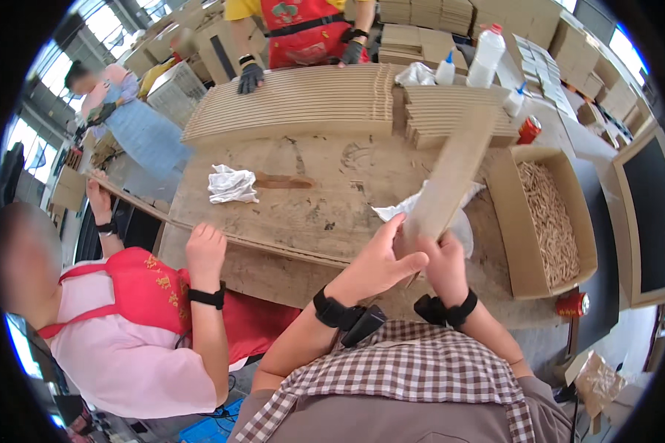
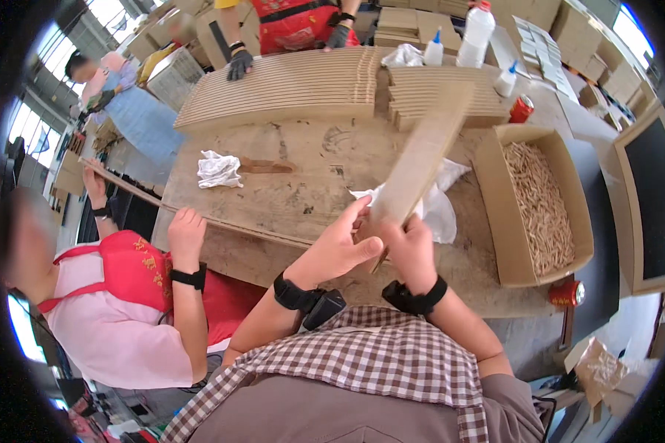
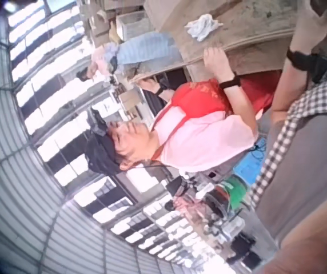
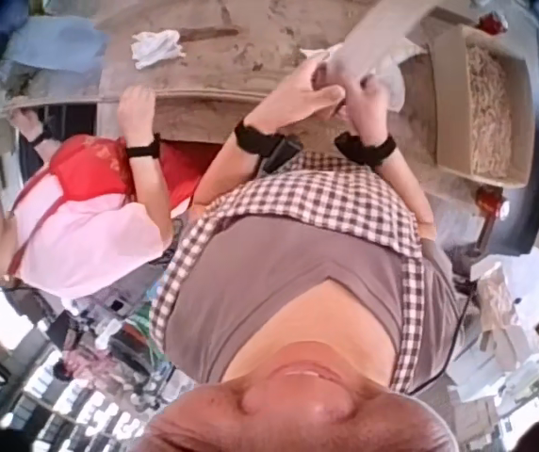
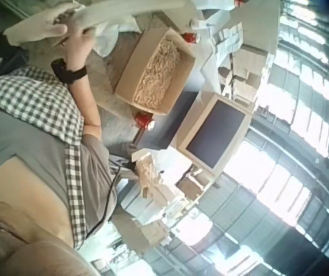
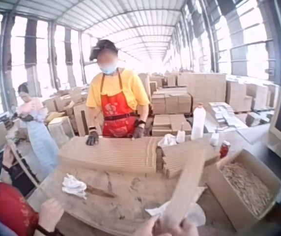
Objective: The person assembles a wooden furniture panel by attaching a black sheet to a wooden frame and securing it with wooden dowels. They wipe the surface with a cloth and place the finished panel onto a stack.
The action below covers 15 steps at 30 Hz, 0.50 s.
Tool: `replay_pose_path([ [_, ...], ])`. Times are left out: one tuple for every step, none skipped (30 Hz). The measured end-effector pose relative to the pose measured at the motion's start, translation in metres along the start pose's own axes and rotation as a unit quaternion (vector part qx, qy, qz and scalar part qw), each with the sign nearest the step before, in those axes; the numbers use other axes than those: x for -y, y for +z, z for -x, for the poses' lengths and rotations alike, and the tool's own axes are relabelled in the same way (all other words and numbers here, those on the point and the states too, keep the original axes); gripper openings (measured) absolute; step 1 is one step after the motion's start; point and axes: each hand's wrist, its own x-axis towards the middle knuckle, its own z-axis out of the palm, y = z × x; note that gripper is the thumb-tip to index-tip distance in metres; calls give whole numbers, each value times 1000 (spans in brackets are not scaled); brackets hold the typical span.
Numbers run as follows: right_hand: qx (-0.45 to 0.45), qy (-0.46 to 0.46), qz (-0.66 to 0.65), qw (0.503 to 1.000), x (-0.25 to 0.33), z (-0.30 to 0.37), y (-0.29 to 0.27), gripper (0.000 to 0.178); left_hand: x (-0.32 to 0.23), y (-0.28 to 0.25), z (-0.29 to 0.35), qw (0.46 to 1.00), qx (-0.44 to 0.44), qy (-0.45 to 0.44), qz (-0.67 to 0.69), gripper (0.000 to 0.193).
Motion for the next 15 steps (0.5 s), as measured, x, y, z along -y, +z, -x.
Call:
replay_pose_path([
  [45, -43, 56, 996, -5, 10, -3, 34, -3, 10, -7, 999, -7, 50, -11, 84],
  [88, -80, 114, 986, -11, 20, -8, 40, -8, 23, -10, 995, -13, 96, -17, 86],
  [88, -234, 277, 928, -16, 28, -12, 58, -14, 33, -14, 989, -19, 142, -21, 88],
  [138, -271, 240, 922, -19, 27, -18, 64, -20, 36, -13, 997, -37, 65, -14, 74],
  [187, -226, 145, 945, -15, 24, -28, 67, -26, 31, -14, 1000, -15, -17, 19, 68],
  [229, -175, 48, 956, -11, 21, -37, 70, -33, 21, -19, 994, 2, -98, 49, 63],
  [260, -42, -108, 959, 2, 21, -50, 69, -34, 15, -25, 981, 16, -177, 78, 58],
  [216, 6, -120, 969, 4, 11, -60, 73, -32, 13, -34, 986, 40, -135, 94, 52],
  [212, 53, -152, 964, 3, 8, -65, 70, -30, 10, -40, 988, 62, -93, 111, 47],
  [269, 36, -127, 954, -3, 4, -67, 61, -28, 8, -48, 987, 83, -48, 128, 42],
  [326, 18, -102, 940, -10, 2, -65, 52, -26, 8, -53, 987, 106, -48, 112, 43],
  [311, 21, -114, 943, -14, 2, -61, 44, -25, 10, -57, 986, 128, -47, 96, 45],
  [295, 26, -125, 947, -17, 2, -56, 37, -23, 13, -61, 984, 151, -46, 83, 47],
  [279, 30, -135, 950, -21, 1, -52, 30, -23, 14, -62, 981, 154, -62, 96, 53],
  [250, 1, -119, 961, -27, -1, -51, 27, -18, 9, -61, 993, 115, 7, -2, 54],
])
